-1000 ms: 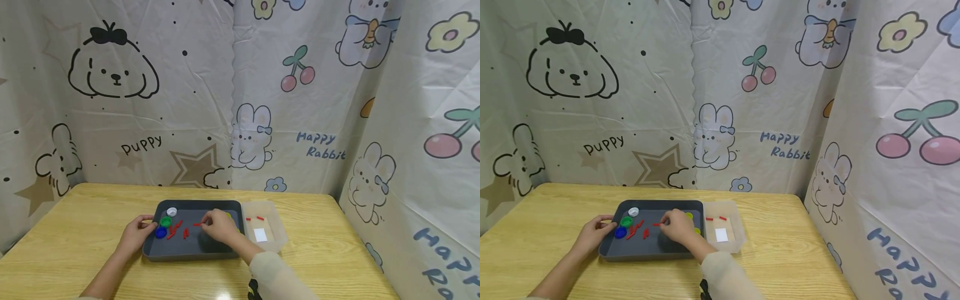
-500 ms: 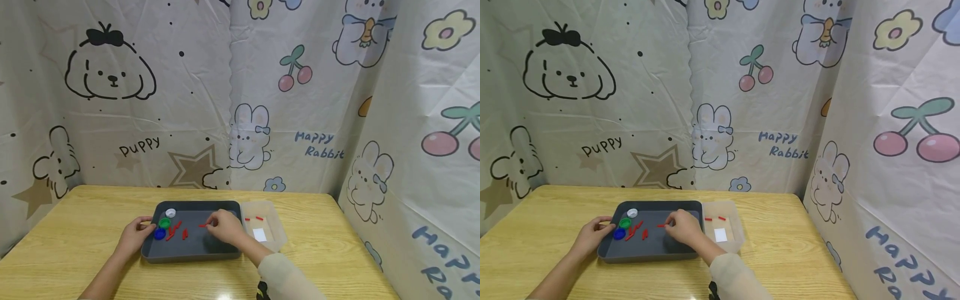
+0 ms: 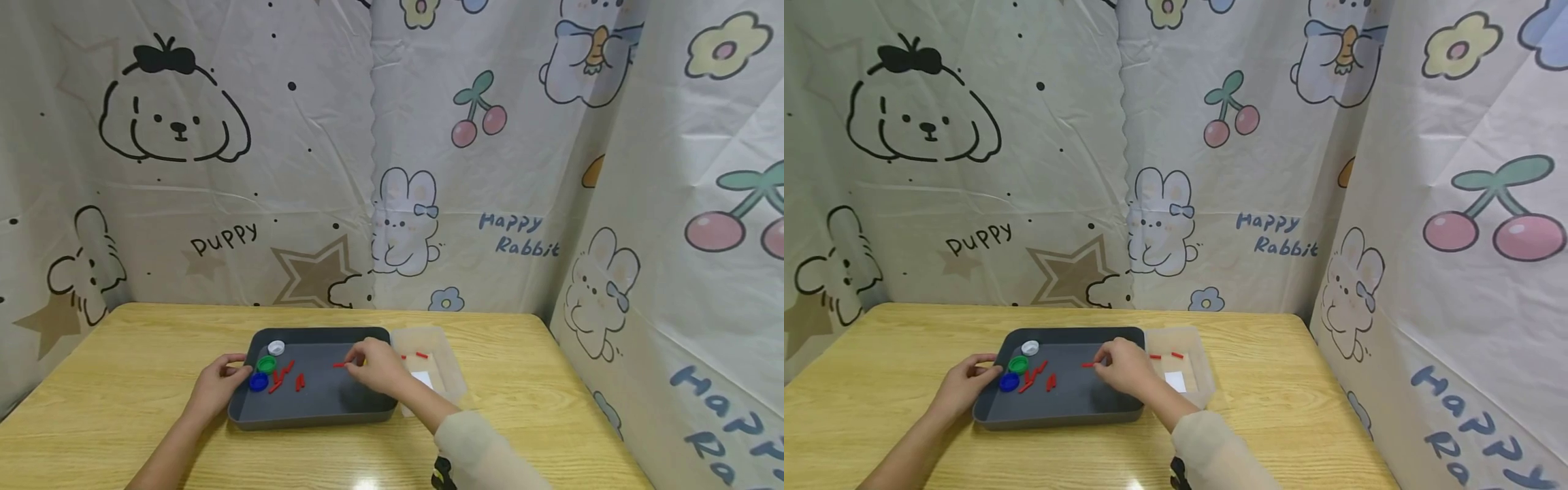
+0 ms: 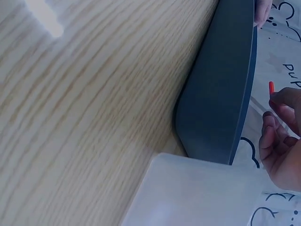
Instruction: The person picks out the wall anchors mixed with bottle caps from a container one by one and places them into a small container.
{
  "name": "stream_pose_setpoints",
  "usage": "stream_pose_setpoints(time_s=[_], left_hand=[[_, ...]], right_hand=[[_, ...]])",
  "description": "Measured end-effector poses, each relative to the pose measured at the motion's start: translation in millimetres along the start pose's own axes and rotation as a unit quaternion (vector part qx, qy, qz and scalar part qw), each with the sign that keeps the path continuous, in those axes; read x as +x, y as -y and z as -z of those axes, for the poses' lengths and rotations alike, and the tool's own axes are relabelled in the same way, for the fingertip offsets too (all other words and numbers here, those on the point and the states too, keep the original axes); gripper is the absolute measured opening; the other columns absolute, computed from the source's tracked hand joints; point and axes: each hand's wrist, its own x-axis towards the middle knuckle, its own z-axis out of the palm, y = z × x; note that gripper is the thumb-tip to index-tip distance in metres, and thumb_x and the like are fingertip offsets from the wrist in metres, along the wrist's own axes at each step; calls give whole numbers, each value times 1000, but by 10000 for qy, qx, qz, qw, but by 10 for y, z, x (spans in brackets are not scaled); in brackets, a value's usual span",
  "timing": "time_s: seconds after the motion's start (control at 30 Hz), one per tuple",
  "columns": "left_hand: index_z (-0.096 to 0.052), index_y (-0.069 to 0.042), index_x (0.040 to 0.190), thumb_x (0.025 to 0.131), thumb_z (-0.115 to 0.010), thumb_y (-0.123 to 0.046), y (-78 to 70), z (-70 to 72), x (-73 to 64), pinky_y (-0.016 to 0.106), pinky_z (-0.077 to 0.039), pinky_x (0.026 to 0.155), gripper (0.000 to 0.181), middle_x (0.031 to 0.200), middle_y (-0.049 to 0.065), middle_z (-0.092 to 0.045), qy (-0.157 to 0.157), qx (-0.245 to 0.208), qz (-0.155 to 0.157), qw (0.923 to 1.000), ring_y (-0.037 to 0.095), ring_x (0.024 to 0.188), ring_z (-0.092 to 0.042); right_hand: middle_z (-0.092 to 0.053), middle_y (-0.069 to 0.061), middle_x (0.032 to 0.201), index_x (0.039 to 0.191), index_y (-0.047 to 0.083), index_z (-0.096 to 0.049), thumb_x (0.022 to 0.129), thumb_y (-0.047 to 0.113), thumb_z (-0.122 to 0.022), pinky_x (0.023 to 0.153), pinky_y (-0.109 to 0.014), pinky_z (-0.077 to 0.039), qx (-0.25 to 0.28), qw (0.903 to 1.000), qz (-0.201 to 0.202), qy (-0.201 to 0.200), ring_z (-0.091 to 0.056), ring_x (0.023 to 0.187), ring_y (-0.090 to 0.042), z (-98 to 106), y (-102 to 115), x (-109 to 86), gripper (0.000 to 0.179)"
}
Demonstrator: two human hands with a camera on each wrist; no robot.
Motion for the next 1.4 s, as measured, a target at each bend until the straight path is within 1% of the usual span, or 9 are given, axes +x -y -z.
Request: stream_pose_setpoints(time_s=[0.17, 0.3, 0.6, 0.83, 0.93, 1.03, 1.27, 1.4], left_hand=[[-51, 1, 126, 92, -57, -30, -19, 14, -14, 25, -44, 69, 47, 106, 23, -61, 18, -58, 9, 10000, 24, 91, -58], [-51, 1, 127, 92, -58, -30, -33, 20, -23, 25, -44, 69, 47, 107, 23, -61, 37, -62, 27, 10000, 24, 91, -58], [-51, 1, 126, 92, -57, -31, -56, 21, -26, 25, -43, 70, 47, 107, 23, -61, 28, -9, 48, 10000, 26, 94, -58], [-52, 1, 126, 92, -57, -31, -47, 15, -24, 24, -43, 69, 47, 107, 22, -61, -12, 40, -2, 10000, 25, 93, -57], [-51, 1, 126, 92, -57, -29, -33, 5, -22, 25, -43, 70, 46, 108, 22, -60, -23, 35, 1, 10000, 26, 94, -57], [-51, 1, 126, 92, -57, -29, -25, 4, -19, 25, -43, 70, 46, 108, 22, -60, -24, 32, -13, 10000, 26, 95, -57], [-52, 1, 125, 92, -57, -30, -29, 14, -18, 24, -43, 69, 46, 106, 21, -61, -9, 36, -6, 10000, 23, 91, -56], [-51, 1, 126, 92, -56, -30, -19, 13, -14, 25, -42, 69, 47, 107, 22, -60, 21, -15, 6, 10000, 25, 93, -56]], right_hand=[[-58, 2, 79, 89, 16, -72, 85, 23, -66, 56, -19, -39, 48, 10000, -40, -19, -46, 66, -5, 51, -25, -14, 10], [-56, 4, 77, 90, 16, -71, 86, 22, -65, 56, -19, -39, 85, 9999, -68, 3, -46, 65, -5, 84, -55, -33, 9], [-50, 5, 70, 90, 16, -71, 87, 20, -64, 50, -19, -34, 192, 9997, -140, -95, -42, 58, -6, 182, -108, -97, 9], [-48, 6, 66, 88, 13, -70, 87, 21, -64, 54, -20, -34, 297, 9994, -131, -124, -41, 59, -7, 233, -164, -131, 9], [-47, 5, 65, 88, 13, -70, 86, 20, -64, 53, -20, -34, 318, 9993, -126, -165, -41, 58, -8, 244, -199, -139, 9], [-48, 6, 66, 88, 13, -70, 86, 20, -64, 52, -20, -35, 337, 9991, -150, -196, -42, 59, -7, 257, -228, -157, 9], [-50, 5, 68, 89, 11, -72, 86, 18, -65, 50, -19, -34, 368, 9985, -136, -383, -42, 58, -6, 285, -317, -184, 10], [-49, 6, 68, 87, 12, -72, 85, 16, -64, 50, -19, -34, 366, 9980, -219, -465, -41, 58, -7, 311, -366, -196, 9]])
